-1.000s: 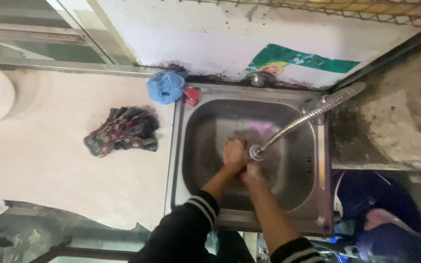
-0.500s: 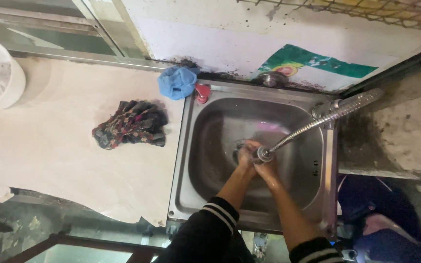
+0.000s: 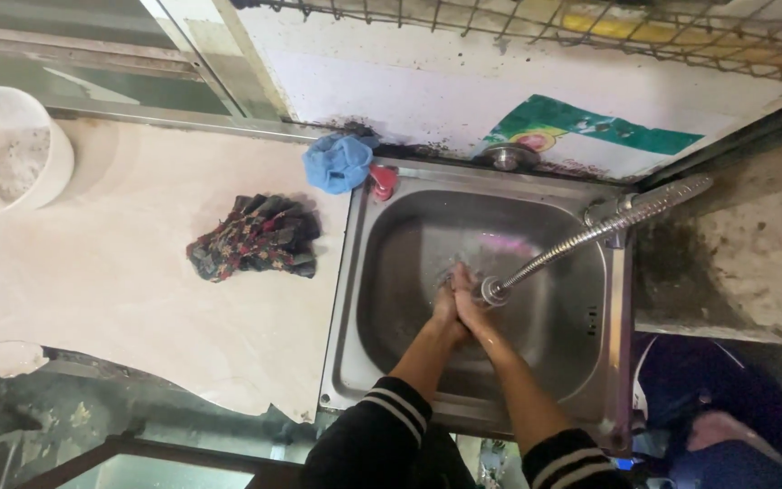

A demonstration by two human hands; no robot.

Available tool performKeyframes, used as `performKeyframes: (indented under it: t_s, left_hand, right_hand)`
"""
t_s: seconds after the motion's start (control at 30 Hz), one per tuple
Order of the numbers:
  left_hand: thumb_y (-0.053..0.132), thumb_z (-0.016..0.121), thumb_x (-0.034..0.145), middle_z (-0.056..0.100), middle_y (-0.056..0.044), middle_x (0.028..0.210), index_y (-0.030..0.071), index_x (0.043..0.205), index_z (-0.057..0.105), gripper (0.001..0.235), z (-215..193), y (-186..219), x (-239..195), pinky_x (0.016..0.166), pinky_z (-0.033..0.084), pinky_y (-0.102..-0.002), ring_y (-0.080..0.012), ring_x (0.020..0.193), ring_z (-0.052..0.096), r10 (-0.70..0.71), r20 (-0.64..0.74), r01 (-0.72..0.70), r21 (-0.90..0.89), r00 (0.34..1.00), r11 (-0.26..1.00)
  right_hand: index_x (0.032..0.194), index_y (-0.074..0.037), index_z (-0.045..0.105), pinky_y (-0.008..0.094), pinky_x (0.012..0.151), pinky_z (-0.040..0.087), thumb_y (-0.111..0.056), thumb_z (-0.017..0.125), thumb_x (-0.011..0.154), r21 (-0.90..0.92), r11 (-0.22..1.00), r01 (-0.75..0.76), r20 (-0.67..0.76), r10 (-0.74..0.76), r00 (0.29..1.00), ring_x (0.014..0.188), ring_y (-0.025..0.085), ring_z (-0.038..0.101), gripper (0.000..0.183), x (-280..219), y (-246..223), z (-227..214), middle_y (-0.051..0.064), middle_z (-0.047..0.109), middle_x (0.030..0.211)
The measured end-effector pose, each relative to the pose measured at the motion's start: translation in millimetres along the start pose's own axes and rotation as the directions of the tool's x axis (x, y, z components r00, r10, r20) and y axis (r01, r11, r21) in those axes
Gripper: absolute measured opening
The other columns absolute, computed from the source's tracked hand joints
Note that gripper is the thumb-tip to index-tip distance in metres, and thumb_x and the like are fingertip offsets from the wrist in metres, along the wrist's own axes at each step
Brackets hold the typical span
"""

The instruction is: The person washes a dark patterned cloth in a stainless steel sink using running water from a flexible faucet. They repeatedly rinse, squeeze, and wring the cloth by hand throughout the clip.

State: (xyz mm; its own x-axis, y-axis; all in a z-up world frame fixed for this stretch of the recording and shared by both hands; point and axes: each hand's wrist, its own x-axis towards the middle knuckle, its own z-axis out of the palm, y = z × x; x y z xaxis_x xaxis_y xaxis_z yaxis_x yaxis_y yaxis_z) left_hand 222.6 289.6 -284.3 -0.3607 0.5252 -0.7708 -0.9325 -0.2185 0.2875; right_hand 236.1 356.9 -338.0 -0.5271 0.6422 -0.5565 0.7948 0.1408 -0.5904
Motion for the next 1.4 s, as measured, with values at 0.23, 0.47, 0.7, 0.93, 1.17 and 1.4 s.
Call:
performKeyframes:
  t_s: [0.23,0.47,0.7,0.93,1.17,1.4]
  left_hand:
    - [0.050,0.059,0.100,0.066,-0.017,0.129,0.012,0.137,0.062,0.053,-11.1,-14.8,100.4,0.094,0.055,-0.046,-0.0307,0.116,0.068,-0.093,-0.043,0.102,0.276,0.995,0.956]
    - [0.042,0.070,0.088,0.054,-0.011,0.110,0.016,0.116,0.060,0.040,-39.8,61.9,49.2,0.073,0.042,-0.048,-0.0274,0.093,0.050,-0.056,-0.167,0.096,0.239,0.984,0.966]
    - [0.039,0.074,0.087,0.058,-0.017,0.143,0.013,0.144,0.056,0.066,-34.1,123.2,-16.6,0.108,0.041,-0.063,-0.0351,0.137,0.052,0.068,-0.271,0.046,0.393,0.960,0.918]
    - [0.046,0.049,0.101,0.016,-0.012,0.170,0.020,0.165,0.006,0.081,-48.1,142.2,-11.2,0.120,0.022,-0.062,-0.0314,0.154,0.020,-0.028,-0.185,0.119,0.504,0.982,0.856]
    - [0.033,0.056,0.082,0.062,-0.017,0.139,0.004,0.128,0.066,0.055,34.4,206.3,-137.6,0.112,0.037,-0.043,-0.0318,0.132,0.054,0.192,-0.076,-0.105,0.616,0.978,0.781]
    - [0.049,0.038,0.106,0.065,-0.019,0.137,0.002,0.142,0.059,0.062,37.8,234.1,-135.0,0.120,0.033,-0.056,-0.0369,0.140,0.049,0.352,0.207,-0.372,0.774,0.913,0.511]
  right_hand:
    - [0.139,0.003,0.052,0.046,0.083,0.064,-0.001,0.076,0.083,0.095,0.915,0.392,-0.026,-0.391,0.920,0.112,0.039,0.069,0.061,-113.1,-47.7,-155.6,0.027,0.067,0.123]
    - [0.118,-0.009,0.078,0.036,0.075,0.065,-0.020,0.078,0.090,0.199,0.782,0.590,0.108,-0.616,0.780,0.097,0.029,0.077,0.030,-147.5,-181.9,-171.0,0.015,0.078,0.111]
    - [0.116,-0.021,0.075,0.058,0.094,0.055,-0.027,0.069,0.102,-0.472,0.783,0.406,-0.411,-0.602,0.684,0.118,0.041,0.066,0.016,-114.8,-177.6,-183.2,0.012,0.066,0.137]
    - [0.102,-0.012,0.076,0.050,0.088,0.057,-0.035,0.066,0.101,-0.783,0.619,0.064,-0.268,-0.428,0.863,0.105,0.039,0.074,0.025,-171.4,-85.5,-215.7,0.014,0.074,0.112]
    - [0.116,-0.024,0.082,0.031,0.066,0.048,-0.031,0.072,0.093,-0.422,0.906,-0.020,0.166,0.099,0.981,0.068,0.018,0.060,0.027,-261.6,-168.8,-228.5,0.006,0.078,0.085]
    - [0.122,0.003,0.072,0.044,0.084,0.064,-0.008,0.078,0.088,0.489,0.824,0.286,0.159,-0.406,0.900,0.093,0.022,0.073,0.036,-202.0,-170.7,-156.1,0.013,0.074,0.106]
